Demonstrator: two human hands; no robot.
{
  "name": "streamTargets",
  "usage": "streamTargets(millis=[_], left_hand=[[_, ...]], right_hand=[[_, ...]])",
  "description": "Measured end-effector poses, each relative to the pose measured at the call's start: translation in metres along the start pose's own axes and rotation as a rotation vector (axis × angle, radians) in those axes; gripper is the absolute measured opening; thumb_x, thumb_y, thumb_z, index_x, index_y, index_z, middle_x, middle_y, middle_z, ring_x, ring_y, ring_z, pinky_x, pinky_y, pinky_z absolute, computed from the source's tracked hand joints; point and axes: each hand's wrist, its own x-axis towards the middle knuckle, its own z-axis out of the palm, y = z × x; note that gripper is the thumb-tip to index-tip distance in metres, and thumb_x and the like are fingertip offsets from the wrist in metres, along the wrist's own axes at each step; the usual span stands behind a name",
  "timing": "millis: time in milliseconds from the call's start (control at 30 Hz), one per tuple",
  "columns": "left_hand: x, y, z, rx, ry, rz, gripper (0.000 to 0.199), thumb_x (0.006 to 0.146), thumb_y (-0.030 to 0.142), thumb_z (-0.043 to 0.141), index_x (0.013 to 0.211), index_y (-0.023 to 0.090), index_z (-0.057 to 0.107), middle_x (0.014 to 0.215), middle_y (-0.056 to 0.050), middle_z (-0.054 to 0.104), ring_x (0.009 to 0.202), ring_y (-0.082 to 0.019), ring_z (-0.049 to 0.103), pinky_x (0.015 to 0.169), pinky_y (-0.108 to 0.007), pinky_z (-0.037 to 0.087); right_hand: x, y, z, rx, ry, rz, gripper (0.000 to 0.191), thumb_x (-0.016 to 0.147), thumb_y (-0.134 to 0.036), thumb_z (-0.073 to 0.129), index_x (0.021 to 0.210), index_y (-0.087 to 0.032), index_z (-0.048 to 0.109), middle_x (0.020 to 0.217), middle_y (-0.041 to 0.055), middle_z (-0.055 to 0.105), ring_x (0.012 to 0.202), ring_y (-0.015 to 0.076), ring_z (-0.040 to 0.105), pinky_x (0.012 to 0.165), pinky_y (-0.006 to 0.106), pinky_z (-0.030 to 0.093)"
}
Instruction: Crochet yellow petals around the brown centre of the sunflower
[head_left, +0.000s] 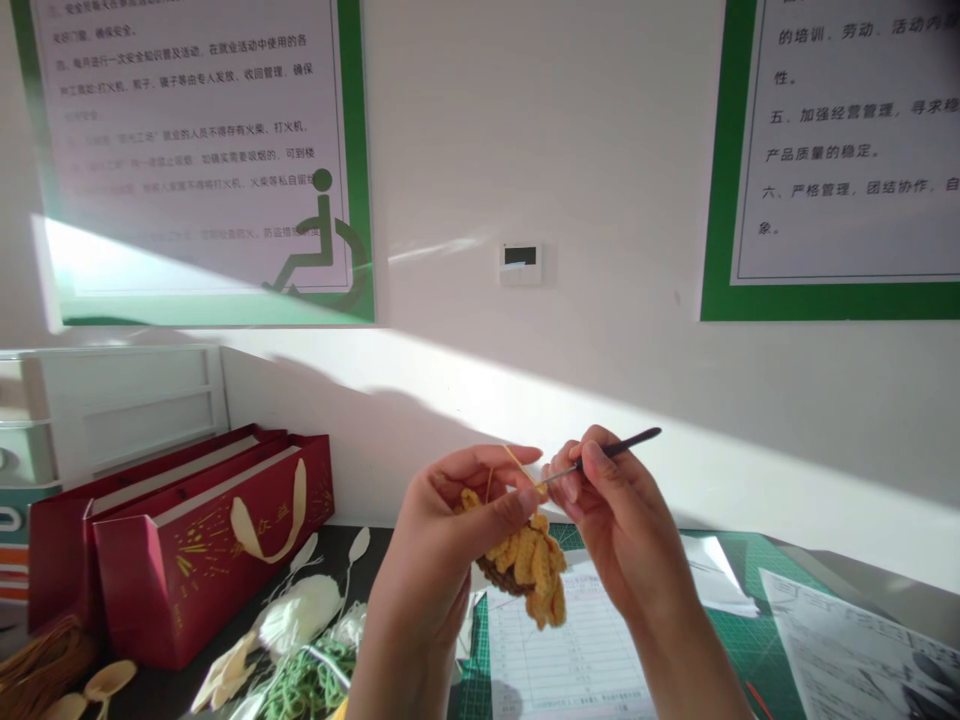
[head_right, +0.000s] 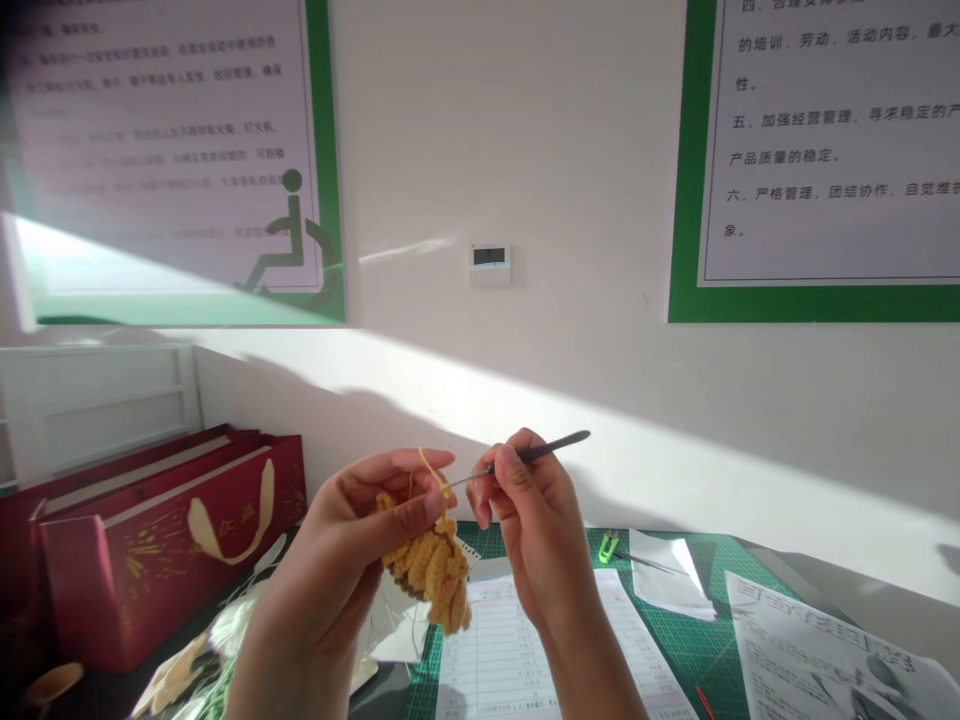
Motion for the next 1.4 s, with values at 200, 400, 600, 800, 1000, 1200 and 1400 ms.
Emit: streamTargets(millis=[200,400,600,800,1000,1200,1400], left_hand=[[0.0,-0.004,0.002,-0.009,0.05,0.013,0.03,0.067,0.016,0.094,0.095,0.019,0.086,0.071,-0.002,0.075,0.065,-0.013,0.066,0.061,-0.021,0.052],[-0.003,-0.008,0.007,-0.025,0.088,0.056,0.037,0.067,0.017,0.095,0.103,0.02,0.085,0.072,-0.002,0.075,0.064,-0.013,0.066,0.061,-0.021,0.051],[0.004,-0.01,-0.002,-0.167,-0.21,-0.217,0.036,0.065,0.013,0.092,0.1,0.015,0.086,0.072,-0.003,0.075,0.066,-0.013,0.067,0.067,-0.022,0.053],[0.007,0.0,-0.011,-0.137,-0.265,-0.243,0.025,0.064,0.015,0.091,0.089,0.016,0.087,0.068,-0.003,0.072,0.06,-0.01,0.062,0.059,-0.017,0.049],[0.003,0.004,-0.007,-0.03,-0.188,-0.131,0.018,0.065,0.015,0.091,0.083,0.018,0.087,0.072,-0.004,0.074,0.065,-0.014,0.066,0.062,-0.022,0.053],[-0.002,-0.003,0.003,0.046,-0.079,0.006,0.028,0.07,0.018,0.091,0.098,0.02,0.085,0.081,-0.006,0.079,0.075,-0.02,0.073,0.069,-0.028,0.056],[-0.003,-0.004,0.003,0.068,-0.021,0.017,0.034,0.069,0.017,0.092,0.102,0.018,0.085,0.075,-0.003,0.076,0.066,-0.016,0.069,0.064,-0.025,0.056]], right_hand=[[-0.002,0.008,0.001,-0.202,-0.02,-0.228,0.018,0.097,-0.029,0.065,0.086,-0.026,0.052,0.073,-0.0034,0.062,0.064,0.0131,0.057,0.059,0.027,0.048],[-0.006,0.0,-0.015,-1.087,-0.049,-1.115,0.031,0.081,0.001,0.07,0.092,-0.027,0.067,0.084,-0.0007,0.072,0.074,0.0173,0.063,0.069,0.036,0.049],[-0.005,0.01,-0.012,-0.585,-0.035,-0.931,0.019,0.094,-0.012,0.063,0.106,-0.026,0.067,0.08,0.0015,0.071,0.069,0.0196,0.064,0.065,0.041,0.052],[-0.008,0.002,0.0,-0.105,0.084,-0.526,0.006,0.101,-0.028,0.059,0.096,-0.025,0.06,0.068,-0.0032,0.059,0.056,0.0146,0.054,0.06,0.034,0.048],[-0.004,-0.006,0.001,0.034,-0.057,-0.11,0.026,0.102,-0.036,0.056,0.079,-0.024,0.053,0.061,-0.0043,0.049,0.053,0.013,0.045,0.051,0.028,0.042],[-0.006,0.007,0.007,-0.151,0.024,-0.301,0.007,0.094,-0.028,0.071,0.09,-0.024,0.066,0.093,0.002,0.068,0.086,0.0169,0.067,0.079,0.034,0.057],[-0.01,0.01,0.012,-0.275,0.098,-0.506,0.008,0.097,-0.018,0.065,0.098,-0.026,0.068,0.088,0.002,0.074,0.091,0.0203,0.072,0.086,0.041,0.059]])
